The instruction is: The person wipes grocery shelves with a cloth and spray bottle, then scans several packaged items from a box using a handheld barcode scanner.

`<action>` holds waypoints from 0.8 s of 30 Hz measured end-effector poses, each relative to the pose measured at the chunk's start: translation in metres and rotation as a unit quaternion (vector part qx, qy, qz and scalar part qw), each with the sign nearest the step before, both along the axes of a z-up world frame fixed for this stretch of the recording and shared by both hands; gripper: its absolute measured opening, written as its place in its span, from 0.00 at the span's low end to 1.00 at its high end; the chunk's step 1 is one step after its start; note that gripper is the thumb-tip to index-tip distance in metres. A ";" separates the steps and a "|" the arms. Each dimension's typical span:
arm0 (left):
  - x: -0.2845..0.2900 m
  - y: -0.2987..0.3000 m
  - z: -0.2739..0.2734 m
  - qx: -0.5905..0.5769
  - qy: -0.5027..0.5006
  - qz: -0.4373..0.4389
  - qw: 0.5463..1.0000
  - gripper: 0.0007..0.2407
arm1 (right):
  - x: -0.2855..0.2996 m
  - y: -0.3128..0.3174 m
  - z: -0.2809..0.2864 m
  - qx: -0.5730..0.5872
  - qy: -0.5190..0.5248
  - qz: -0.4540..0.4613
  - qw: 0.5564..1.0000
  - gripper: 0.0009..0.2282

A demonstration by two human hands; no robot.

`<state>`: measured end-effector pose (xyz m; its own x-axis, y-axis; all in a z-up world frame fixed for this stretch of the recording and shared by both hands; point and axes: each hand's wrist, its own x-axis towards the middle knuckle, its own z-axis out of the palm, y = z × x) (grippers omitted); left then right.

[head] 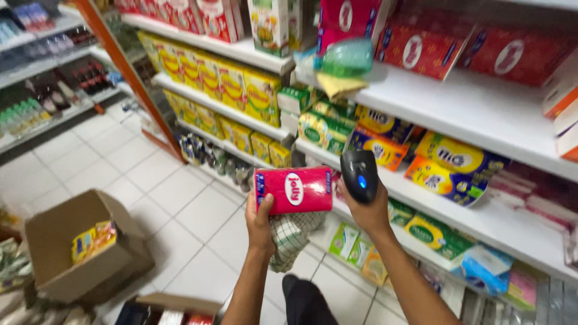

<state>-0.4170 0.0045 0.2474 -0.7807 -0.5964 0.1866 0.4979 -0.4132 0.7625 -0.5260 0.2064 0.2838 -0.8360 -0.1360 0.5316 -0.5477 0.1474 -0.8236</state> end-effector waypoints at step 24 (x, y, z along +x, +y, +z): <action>-0.171 -0.076 0.043 0.126 -0.029 0.123 0.984 0.20 | -0.236 -0.165 0.130 0.529 0.409 -0.207 0.714 0.19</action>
